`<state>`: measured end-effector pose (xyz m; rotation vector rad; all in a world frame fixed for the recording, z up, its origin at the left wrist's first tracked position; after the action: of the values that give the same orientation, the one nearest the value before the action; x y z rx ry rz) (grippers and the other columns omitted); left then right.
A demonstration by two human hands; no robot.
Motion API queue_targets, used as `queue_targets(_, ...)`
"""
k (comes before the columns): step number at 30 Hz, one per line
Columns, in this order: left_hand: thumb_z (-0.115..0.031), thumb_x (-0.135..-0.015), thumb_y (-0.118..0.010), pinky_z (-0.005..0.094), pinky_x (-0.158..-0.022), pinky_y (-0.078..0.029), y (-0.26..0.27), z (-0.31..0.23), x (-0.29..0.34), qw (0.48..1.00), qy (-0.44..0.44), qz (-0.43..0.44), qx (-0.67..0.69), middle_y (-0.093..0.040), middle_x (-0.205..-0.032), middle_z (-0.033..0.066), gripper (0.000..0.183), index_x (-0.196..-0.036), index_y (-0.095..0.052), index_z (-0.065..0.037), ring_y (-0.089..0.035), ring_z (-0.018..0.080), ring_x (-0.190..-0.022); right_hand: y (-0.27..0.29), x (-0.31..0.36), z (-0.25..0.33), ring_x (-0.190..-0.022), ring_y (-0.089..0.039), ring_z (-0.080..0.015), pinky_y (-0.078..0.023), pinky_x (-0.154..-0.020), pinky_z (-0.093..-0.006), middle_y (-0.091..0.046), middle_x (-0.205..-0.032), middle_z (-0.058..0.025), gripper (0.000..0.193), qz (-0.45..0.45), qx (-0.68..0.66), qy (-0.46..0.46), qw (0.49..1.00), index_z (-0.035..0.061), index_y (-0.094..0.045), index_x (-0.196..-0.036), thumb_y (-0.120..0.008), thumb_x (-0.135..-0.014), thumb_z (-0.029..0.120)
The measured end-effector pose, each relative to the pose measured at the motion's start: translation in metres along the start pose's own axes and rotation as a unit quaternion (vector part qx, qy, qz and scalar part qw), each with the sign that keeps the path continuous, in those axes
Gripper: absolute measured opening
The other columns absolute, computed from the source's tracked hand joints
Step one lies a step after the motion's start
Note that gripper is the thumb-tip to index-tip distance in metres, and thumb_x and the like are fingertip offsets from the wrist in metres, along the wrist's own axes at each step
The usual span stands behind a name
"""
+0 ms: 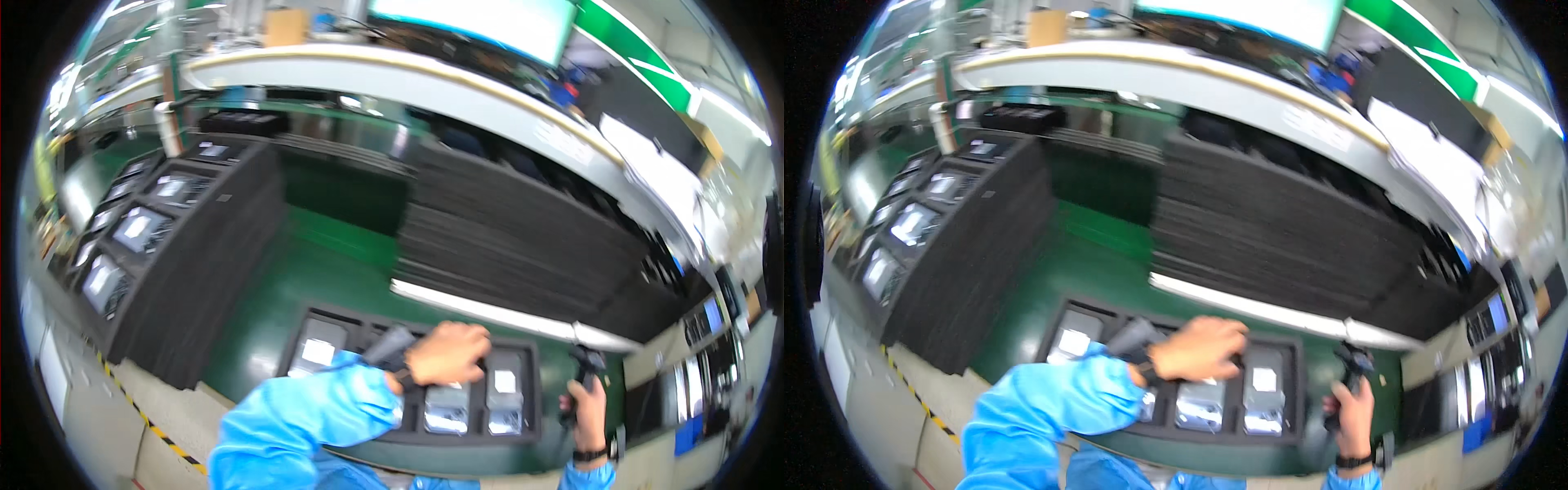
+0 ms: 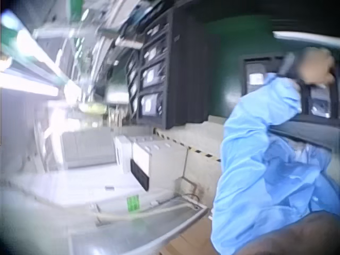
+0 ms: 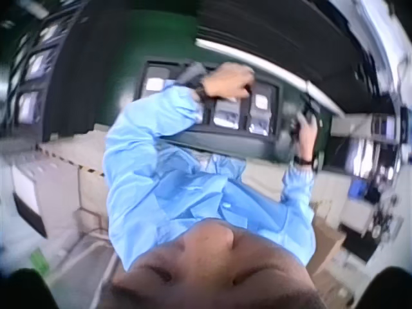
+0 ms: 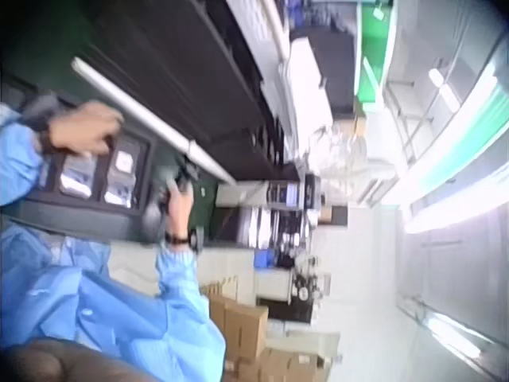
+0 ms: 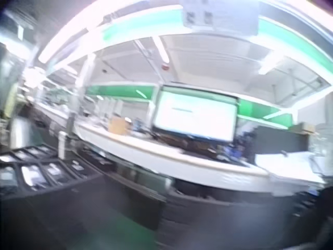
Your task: Scanning barcodes on electronic device components and moving them between foam trays
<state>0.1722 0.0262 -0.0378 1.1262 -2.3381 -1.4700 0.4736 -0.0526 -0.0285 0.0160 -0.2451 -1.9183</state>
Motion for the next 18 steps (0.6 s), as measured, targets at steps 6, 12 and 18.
queue_targets(6, -0.027, -0.097, -0.059, 0.0472, -0.109, -0.037, 0.016, 0.001, 0.024, 0.992, -0.027, -0.110, -0.056, -0.054, -0.143, 0.0135, 0.027, -0.116, -0.066, -0.010, -0.050, 0.0338, -0.129, -0.110, 0.074, 0.009, -0.057, -0.058, -0.0146, -0.047, -0.051, -0.0265, -0.064, -0.081, -0.0075, 0.036, 0.306, -0.197, -0.247, 0.898, 0.0061, -0.059, -0.130, -0.065, -0.098, 0.022)
queue_targets(12, -0.026, -0.098, -0.057, 0.0466, -0.104, -0.041, 0.022, 0.012, 0.025, 0.994, 0.022, -0.098, -0.048, -0.058, -0.137, 0.0128, 0.026, -0.116, -0.068, -0.010, -0.055, 0.0314, -0.123, -0.169, 0.115, -0.013, -0.059, -0.061, -0.0150, -0.049, -0.052, -0.0277, -0.066, -0.081, -0.0070, 0.018, 0.358, -0.110, -0.304, 0.876, 0.0082, -0.058, -0.111, -0.065, -0.098, 0.018)
queue_targets(18, -0.029, -0.099, -0.057, 0.0466, -0.102, -0.042, 0.016, 0.014, 0.027, 0.992, 0.022, -0.107, -0.066, -0.060, -0.134, 0.0120, 0.028, -0.120, -0.070, -0.016, -0.056, 0.0318, -0.120, -0.173, 0.115, 0.009, -0.057, -0.061, -0.0186, -0.049, -0.053, -0.0293, -0.067, -0.086, -0.0186, 0.038, 0.383, -0.114, -0.233, 0.887, -0.0029, -0.047, -0.131, -0.058, -0.096, 0.006)
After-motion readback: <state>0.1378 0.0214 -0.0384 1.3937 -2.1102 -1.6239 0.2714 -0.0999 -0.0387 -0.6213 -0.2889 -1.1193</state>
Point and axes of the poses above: each hand's wrist, its own x-axis away from the middle knuckle, its own y-axis out of the back of the hand, z = x × y, the point moved 9 cm from there along -x, towards the middle knuckle
